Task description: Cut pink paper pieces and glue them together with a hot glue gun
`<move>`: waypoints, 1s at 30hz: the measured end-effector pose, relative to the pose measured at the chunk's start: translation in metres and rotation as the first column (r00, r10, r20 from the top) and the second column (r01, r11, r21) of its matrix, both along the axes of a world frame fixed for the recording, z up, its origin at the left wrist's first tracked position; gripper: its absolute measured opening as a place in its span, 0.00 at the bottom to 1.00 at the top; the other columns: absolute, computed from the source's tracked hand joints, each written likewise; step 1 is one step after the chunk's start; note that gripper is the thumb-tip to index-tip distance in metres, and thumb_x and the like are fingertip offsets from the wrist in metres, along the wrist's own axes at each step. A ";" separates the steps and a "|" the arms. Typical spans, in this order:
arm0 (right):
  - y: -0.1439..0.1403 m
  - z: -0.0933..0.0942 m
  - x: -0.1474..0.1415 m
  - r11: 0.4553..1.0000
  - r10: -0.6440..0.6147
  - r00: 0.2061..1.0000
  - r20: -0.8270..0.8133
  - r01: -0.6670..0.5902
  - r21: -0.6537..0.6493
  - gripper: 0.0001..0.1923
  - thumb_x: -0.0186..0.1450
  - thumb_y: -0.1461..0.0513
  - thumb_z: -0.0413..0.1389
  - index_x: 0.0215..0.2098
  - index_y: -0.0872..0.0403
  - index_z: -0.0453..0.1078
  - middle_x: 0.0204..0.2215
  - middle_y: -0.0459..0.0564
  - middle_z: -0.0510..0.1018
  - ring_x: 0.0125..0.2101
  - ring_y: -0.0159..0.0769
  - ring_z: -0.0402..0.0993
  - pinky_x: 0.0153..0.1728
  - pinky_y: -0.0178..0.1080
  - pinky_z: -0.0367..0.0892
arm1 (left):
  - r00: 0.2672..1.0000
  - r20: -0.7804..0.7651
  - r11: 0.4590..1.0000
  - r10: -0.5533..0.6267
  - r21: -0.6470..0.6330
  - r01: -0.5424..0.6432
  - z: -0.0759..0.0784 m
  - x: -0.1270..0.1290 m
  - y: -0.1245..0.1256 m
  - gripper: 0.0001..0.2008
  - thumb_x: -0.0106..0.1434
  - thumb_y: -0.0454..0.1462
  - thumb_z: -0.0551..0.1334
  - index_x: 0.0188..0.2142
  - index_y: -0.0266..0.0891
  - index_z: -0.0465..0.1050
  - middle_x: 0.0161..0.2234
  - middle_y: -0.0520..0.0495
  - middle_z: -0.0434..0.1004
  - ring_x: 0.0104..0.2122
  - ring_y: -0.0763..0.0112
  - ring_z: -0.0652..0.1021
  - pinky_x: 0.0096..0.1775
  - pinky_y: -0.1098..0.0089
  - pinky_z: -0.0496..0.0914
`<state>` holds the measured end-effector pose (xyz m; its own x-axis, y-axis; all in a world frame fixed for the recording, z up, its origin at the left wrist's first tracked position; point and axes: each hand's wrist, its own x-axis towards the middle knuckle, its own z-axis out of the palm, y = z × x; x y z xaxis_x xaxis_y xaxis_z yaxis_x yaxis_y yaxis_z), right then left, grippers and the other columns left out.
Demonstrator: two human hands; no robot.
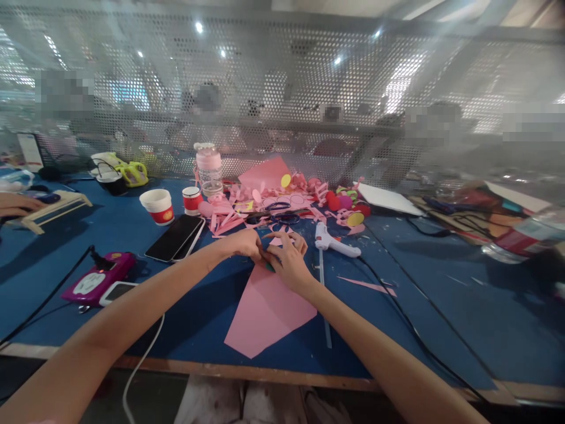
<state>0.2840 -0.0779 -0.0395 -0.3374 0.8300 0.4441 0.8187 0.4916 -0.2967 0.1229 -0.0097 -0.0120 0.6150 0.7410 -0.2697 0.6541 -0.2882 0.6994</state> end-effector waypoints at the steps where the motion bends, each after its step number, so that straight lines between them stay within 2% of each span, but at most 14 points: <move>1: 0.001 -0.001 0.000 1.000 -0.003 1.000 -0.008 0.004 0.007 0.14 0.65 0.61 0.48 0.30 0.49 0.76 0.52 0.49 0.68 0.51 0.52 0.52 0.49 0.58 0.49 | 1.000 0.006 1.000 -0.015 0.002 0.015 -0.001 0.000 0.000 0.12 0.41 0.36 0.67 0.28 0.36 0.80 0.21 0.54 0.75 0.24 0.72 0.71 0.27 0.76 0.62; 4: 0.002 -0.003 0.001 1.000 -0.025 0.999 -0.025 0.025 0.013 0.15 0.66 0.61 0.48 0.28 0.50 0.75 0.51 0.49 0.69 0.50 0.52 0.53 0.49 0.59 0.49 | 0.998 0.016 0.998 -0.068 0.014 0.068 -0.002 -0.001 0.002 0.14 0.44 0.38 0.66 0.32 0.37 0.80 0.23 0.53 0.76 0.25 0.72 0.72 0.29 0.76 0.63; 8: 0.005 -0.005 0.005 0.992 -0.117 0.993 -0.031 0.118 0.036 0.16 0.68 0.59 0.45 0.33 0.50 0.74 0.48 0.50 0.71 0.49 0.51 0.54 0.48 0.57 0.50 | 0.993 -0.020 0.991 -0.114 0.073 0.115 0.001 -0.005 0.004 0.11 0.46 0.40 0.67 0.30 0.36 0.80 0.23 0.52 0.76 0.25 0.72 0.73 0.27 0.76 0.62; 12: 0.010 -0.006 0.014 0.969 -0.213 0.976 -0.056 0.218 0.119 0.16 0.69 0.58 0.42 0.40 0.51 0.71 0.45 0.52 0.72 0.47 0.49 0.57 0.48 0.53 0.53 | 0.991 -0.068 0.973 -0.112 0.194 0.123 0.010 -0.009 0.004 0.07 0.51 0.38 0.65 0.28 0.36 0.79 0.23 0.52 0.77 0.25 0.73 0.73 0.27 0.77 0.61; 15: 0.012 -0.006 0.019 0.965 -0.194 0.975 -0.106 0.209 0.157 0.16 0.69 0.58 0.42 0.43 0.52 0.69 0.45 0.54 0.72 0.46 0.47 0.59 0.47 0.51 0.57 | 0.993 -0.086 0.940 -0.079 0.326 0.103 0.013 -0.009 0.002 0.05 0.53 0.36 0.64 0.29 0.37 0.78 0.25 0.52 0.77 0.27 0.73 0.74 0.30 0.76 0.62; 19: 0.013 -0.009 0.019 0.981 -0.078 0.988 -0.132 0.100 0.169 0.16 0.68 0.58 0.43 0.49 0.55 0.64 0.47 0.57 0.72 0.48 0.46 0.61 0.49 0.50 0.58 | 0.997 -0.083 0.874 -0.004 0.484 0.044 0.008 -0.006 0.000 0.12 0.53 0.40 0.67 0.36 0.37 0.76 0.30 0.49 0.78 0.32 0.68 0.76 0.34 0.73 0.64; 22: 0.014 -0.014 0.020 0.987 -0.026 0.992 -0.127 0.046 0.155 0.18 0.66 0.61 0.45 0.52 0.59 0.61 0.48 0.60 0.70 0.49 0.47 0.61 0.50 0.52 0.59 | 0.994 -0.077 0.823 0.071 0.568 -0.015 0.002 -0.006 -0.010 0.22 0.51 0.42 0.69 0.45 0.36 0.71 0.41 0.42 0.75 0.44 0.59 0.74 0.43 0.67 0.66; 24: 0.015 -0.016 0.021 0.988 -0.023 0.991 -0.134 0.043 0.148 0.19 0.64 0.63 0.46 0.53 0.60 0.60 0.49 0.62 0.70 0.51 0.48 0.60 0.51 0.53 0.60 | 0.986 -0.058 0.766 0.155 0.638 -0.083 -0.003 -0.007 -0.024 0.27 0.53 0.44 0.68 0.50 0.33 0.66 0.49 0.36 0.70 0.51 0.53 0.70 0.49 0.60 0.63; 26: 0.015 -0.016 0.022 0.990 -0.021 0.989 -0.144 0.040 0.137 0.21 0.62 0.65 0.46 0.54 0.61 0.58 0.49 0.63 0.69 0.52 0.49 0.60 0.52 0.55 0.60 | 0.956 -0.013 0.633 0.292 0.752 -0.183 -0.010 -0.007 -0.045 0.25 0.58 0.45 0.64 0.50 0.32 0.65 0.48 0.36 0.70 0.52 0.53 0.69 0.51 0.58 0.63; 27: 0.014 -0.015 0.022 0.991 -0.015 0.989 -0.149 0.034 0.126 0.23 0.61 0.67 0.45 0.55 0.62 0.57 0.50 0.64 0.69 0.52 0.49 0.60 0.52 0.55 0.59 | 0.953 0.001 0.595 0.303 0.781 -0.189 -0.015 -0.007 -0.057 0.21 0.61 0.43 0.61 0.50 0.34 0.64 0.48 0.38 0.70 0.51 0.55 0.69 0.51 0.59 0.64; 28: 0.014 -0.014 0.022 0.994 -0.004 0.988 -0.156 0.022 0.111 0.24 0.61 0.68 0.44 0.56 0.62 0.57 0.50 0.63 0.68 0.53 0.48 0.60 0.53 0.54 0.59 | 0.959 -0.005 0.581 0.284 0.796 -0.168 -0.019 -0.006 -0.068 0.18 0.62 0.42 0.59 0.49 0.35 0.64 0.48 0.40 0.71 0.50 0.57 0.70 0.51 0.59 0.65; 30: 0.011 -0.012 0.021 0.997 0.060 0.985 -0.164 -0.050 0.063 0.26 0.60 0.69 0.42 0.57 0.61 0.55 0.52 0.62 0.67 0.55 0.45 0.60 0.54 0.53 0.60 | 0.969 -0.046 0.580 0.241 0.808 -0.106 -0.028 -0.005 -0.087 0.20 0.62 0.41 0.60 0.51 0.35 0.62 0.49 0.40 0.70 0.51 0.58 0.70 0.53 0.60 0.64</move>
<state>0.3049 -0.0667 -0.0518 -0.2997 0.7833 0.5447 0.7319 0.5550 -0.3954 0.1182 -0.0962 -0.0399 0.4577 0.7880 0.4118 0.8195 -0.5535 0.1483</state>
